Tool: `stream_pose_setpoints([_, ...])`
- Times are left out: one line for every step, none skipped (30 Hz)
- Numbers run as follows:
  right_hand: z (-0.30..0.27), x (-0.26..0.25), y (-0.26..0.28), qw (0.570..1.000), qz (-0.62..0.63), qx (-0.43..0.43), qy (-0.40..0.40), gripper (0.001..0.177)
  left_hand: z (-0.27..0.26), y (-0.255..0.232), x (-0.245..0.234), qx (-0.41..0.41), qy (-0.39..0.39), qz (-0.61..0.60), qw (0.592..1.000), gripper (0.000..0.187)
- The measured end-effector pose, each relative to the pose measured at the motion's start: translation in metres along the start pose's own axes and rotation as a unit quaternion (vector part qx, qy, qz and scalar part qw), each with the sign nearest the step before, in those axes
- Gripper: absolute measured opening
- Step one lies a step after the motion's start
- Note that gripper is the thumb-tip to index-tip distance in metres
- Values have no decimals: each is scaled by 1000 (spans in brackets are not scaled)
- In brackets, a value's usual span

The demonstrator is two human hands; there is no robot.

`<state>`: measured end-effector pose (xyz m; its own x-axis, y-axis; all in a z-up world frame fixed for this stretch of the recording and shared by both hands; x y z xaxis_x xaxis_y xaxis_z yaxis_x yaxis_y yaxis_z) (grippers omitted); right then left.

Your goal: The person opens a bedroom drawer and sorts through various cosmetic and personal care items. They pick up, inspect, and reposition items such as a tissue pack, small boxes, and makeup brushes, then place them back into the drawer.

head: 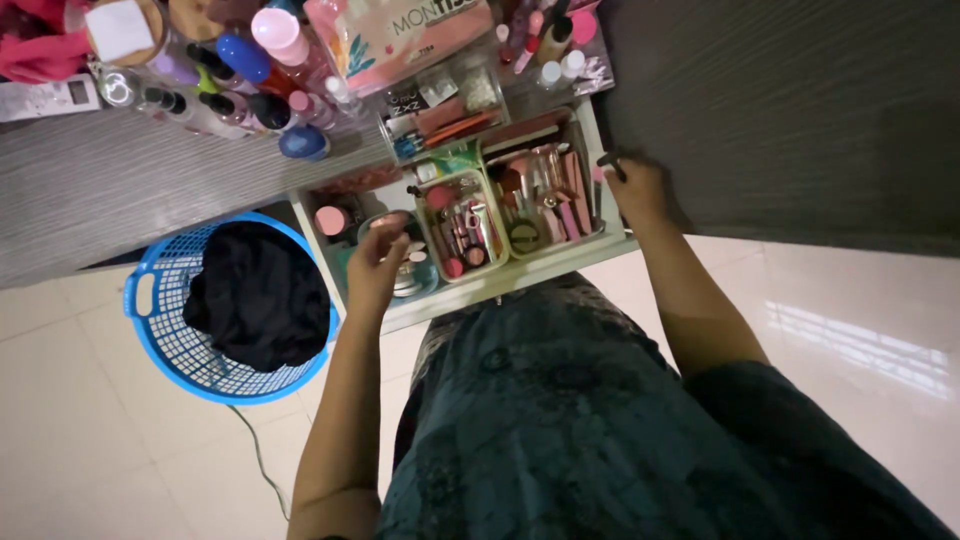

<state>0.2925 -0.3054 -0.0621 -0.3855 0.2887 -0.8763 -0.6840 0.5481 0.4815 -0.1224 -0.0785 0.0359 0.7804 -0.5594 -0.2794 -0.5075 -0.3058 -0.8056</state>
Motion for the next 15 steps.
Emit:
stream_pose_setpoints([-2,9,-6,1000,-1,1,0,26,2,11,-3,0,1,0,1000,28])
stream_pose_setpoints([-4,18,-14,1000,-9,19,1,25,4,23,-5,3,8,-6,1000,28])
stream_pose_setpoints([-7,27,-21,999,-17,38,4,25,6,35,-7,4,15,-12,1000,28])
stream_pose_setpoints([-8,31,-22,999,-18,39,4,25,1,31,-11,4,16,-13,1000,28])
stream_pose_setpoints([-7,37,-23,997,-10,67,22,27,-3,27,-14,1,23,3,1000,30])
stream_pose_setpoints([-7,41,-25,995,-1,95,40,29,-7,22,-16,-2,30,18,999,31])
stream_pose_setpoints([-6,47,-31,995,-1,96,39,29,-9,20,-21,-1,31,19,999,31])
stream_pose_setpoints([-4,53,-37,995,-13,93,45,28,-12,17,-25,-4,29,20,999,30])
stream_pose_setpoints([-3,59,-42,994,-25,91,52,28,-15,15,-29,-8,27,20,999,29])
stream_pose_setpoints([-3,56,-36,994,-25,92,52,28,-15,17,-34,-9,28,21,999,29])
stream_pose_setpoints([-2,52,-29,994,-23,101,44,28,-15,18,-39,-9,28,37,999,29])
stream_pose_setpoints([0,49,-23,993,-21,110,35,29,-15,19,-44,-9,27,53,998,29])
stream_pose_setpoints([5,51,-22,993,-20,107,36,29,-14,23,-46,-9,24,52,998,29])
stream_pose_setpoints([9,51,-22,992,-14,127,2,30,-13,27,-48,-8,24,56,998,30])
stream_pose_setpoints([16,51,-21,989,-7,146,-32,31,-11,31,-51,-7,22,59,998,30])
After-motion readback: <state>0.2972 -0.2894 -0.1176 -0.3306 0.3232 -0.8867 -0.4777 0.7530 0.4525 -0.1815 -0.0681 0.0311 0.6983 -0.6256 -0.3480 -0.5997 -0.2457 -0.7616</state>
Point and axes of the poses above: each hand's wrist, its own z-axis towards the middle knuckle, its own x-axis out of the palm, y = z × x, the point moved 2 cm from there along z, towards the middle knuckle, and after that the axes turned 7 degrees about -x, right-handed, at the moved point
